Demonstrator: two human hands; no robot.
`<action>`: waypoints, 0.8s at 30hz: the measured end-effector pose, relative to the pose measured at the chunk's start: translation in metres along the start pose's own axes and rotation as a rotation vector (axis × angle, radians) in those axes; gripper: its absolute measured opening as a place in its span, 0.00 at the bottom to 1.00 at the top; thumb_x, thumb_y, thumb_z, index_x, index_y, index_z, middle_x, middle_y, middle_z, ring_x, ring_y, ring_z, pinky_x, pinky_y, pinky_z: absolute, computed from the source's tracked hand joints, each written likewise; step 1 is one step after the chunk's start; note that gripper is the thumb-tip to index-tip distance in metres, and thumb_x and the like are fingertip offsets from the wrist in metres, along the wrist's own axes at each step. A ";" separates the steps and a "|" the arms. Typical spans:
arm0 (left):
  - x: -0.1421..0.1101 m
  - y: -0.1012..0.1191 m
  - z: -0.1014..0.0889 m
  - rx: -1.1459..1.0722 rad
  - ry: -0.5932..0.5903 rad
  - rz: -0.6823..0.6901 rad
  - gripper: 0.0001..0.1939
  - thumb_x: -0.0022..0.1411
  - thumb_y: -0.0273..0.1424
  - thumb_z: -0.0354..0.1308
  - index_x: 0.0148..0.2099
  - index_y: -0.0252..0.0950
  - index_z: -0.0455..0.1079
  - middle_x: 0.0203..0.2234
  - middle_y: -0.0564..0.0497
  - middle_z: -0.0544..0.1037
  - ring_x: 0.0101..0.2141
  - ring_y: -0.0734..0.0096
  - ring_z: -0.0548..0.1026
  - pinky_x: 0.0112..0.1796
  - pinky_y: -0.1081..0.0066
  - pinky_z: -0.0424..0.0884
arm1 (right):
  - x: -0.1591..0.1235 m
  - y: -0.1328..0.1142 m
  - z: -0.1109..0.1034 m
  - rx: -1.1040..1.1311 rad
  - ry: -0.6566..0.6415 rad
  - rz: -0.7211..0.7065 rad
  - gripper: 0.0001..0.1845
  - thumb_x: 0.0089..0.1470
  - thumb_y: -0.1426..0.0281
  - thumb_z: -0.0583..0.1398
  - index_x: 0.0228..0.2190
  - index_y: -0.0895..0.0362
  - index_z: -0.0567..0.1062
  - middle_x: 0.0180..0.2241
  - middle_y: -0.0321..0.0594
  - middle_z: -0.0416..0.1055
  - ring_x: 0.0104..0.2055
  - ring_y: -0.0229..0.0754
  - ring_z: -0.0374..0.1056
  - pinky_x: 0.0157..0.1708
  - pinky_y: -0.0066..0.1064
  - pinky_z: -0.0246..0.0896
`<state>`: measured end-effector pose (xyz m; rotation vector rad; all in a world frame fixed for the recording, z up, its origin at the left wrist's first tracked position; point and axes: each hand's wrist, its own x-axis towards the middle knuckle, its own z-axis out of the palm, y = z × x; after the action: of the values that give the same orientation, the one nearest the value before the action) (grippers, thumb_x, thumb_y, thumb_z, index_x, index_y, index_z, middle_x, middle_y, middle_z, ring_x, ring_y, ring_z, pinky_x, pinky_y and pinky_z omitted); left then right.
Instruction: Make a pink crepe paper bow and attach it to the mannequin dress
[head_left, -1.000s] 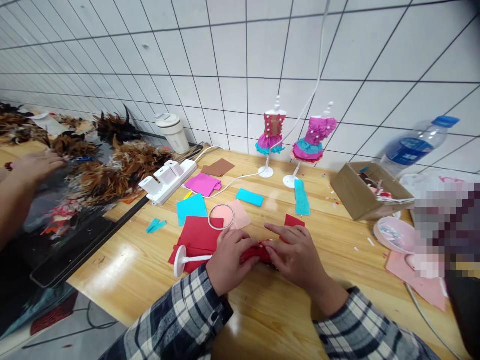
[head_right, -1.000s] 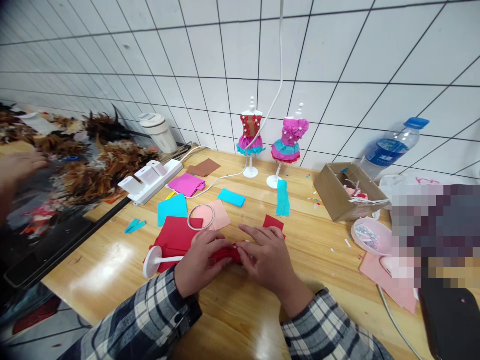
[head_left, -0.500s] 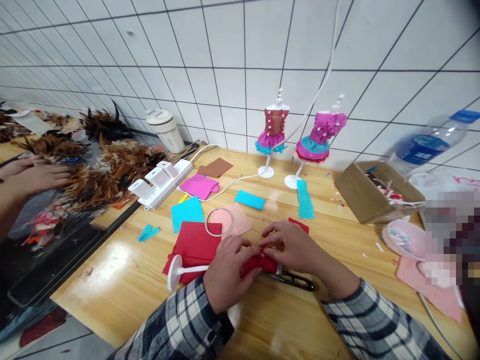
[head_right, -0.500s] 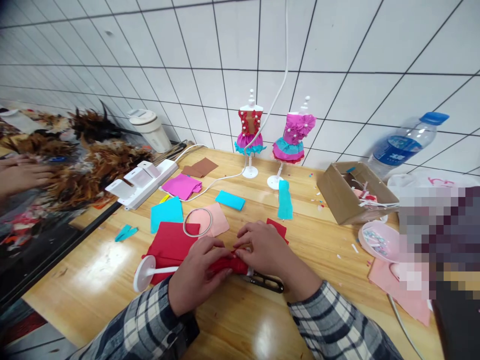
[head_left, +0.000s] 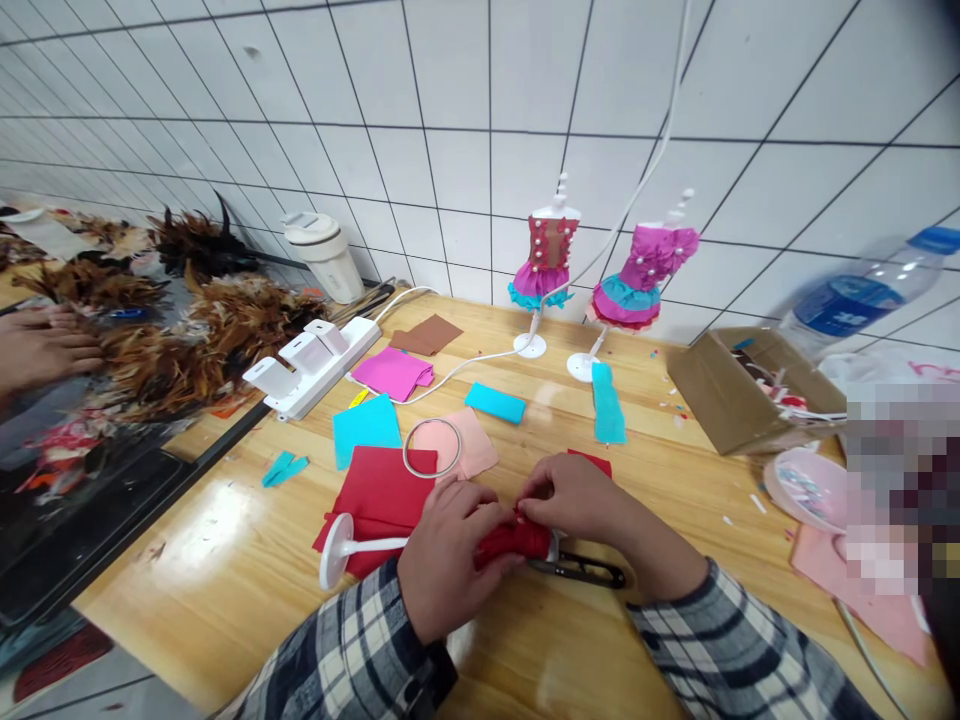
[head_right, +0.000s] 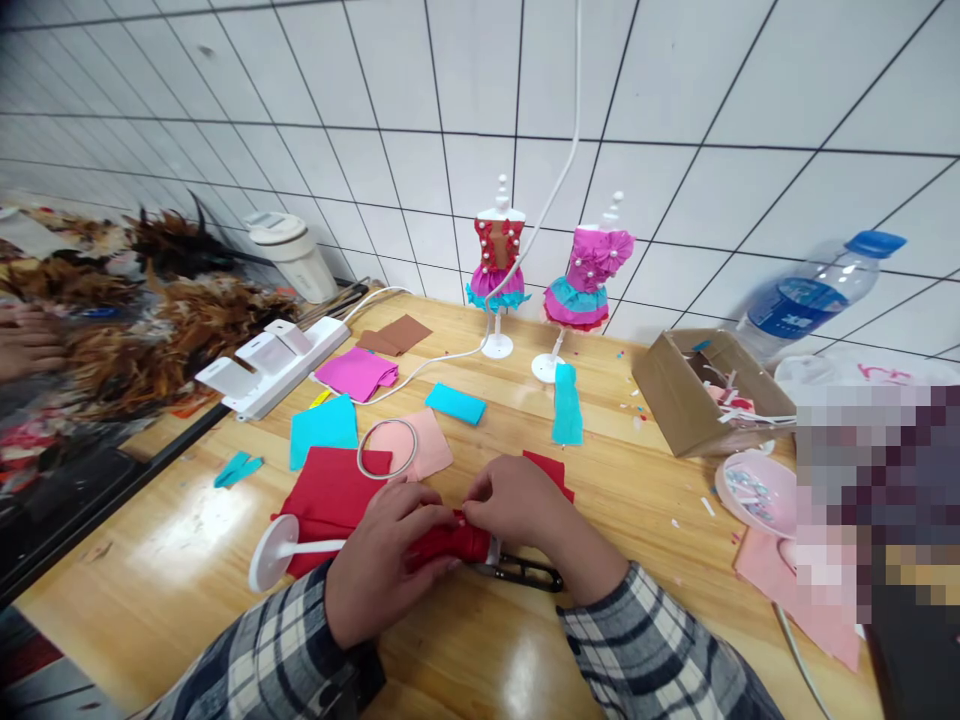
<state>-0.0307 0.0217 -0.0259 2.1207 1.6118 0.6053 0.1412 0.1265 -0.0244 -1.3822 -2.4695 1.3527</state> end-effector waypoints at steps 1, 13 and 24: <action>0.000 0.000 0.000 0.000 0.005 -0.001 0.15 0.55 0.35 0.64 0.46 0.42 0.72 0.41 0.48 0.73 0.43 0.59 0.69 0.48 0.54 0.64 | 0.001 -0.001 -0.001 -0.021 -0.018 -0.003 0.09 0.45 0.69 0.60 0.24 0.54 0.82 0.25 0.37 0.79 0.28 0.40 0.72 0.26 0.26 0.58; -0.002 0.000 0.004 0.030 0.029 -0.026 0.13 0.57 0.38 0.63 0.44 0.41 0.72 0.38 0.48 0.75 0.41 0.58 0.70 0.46 0.55 0.64 | -0.006 -0.015 -0.001 -0.289 0.197 -0.309 0.08 0.55 0.72 0.59 0.30 0.56 0.79 0.33 0.38 0.76 0.38 0.41 0.70 0.40 0.32 0.60; -0.001 -0.002 0.004 -0.002 0.047 -0.078 0.12 0.57 0.35 0.62 0.45 0.41 0.73 0.38 0.48 0.75 0.41 0.59 0.71 0.43 0.58 0.67 | -0.024 0.001 0.028 -0.212 0.390 -0.436 0.09 0.60 0.76 0.55 0.34 0.57 0.75 0.38 0.41 0.74 0.40 0.42 0.69 0.43 0.35 0.64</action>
<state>-0.0303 0.0214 -0.0307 2.0456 1.7104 0.6357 0.1456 0.0914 -0.0338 -0.9326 -2.4838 0.6800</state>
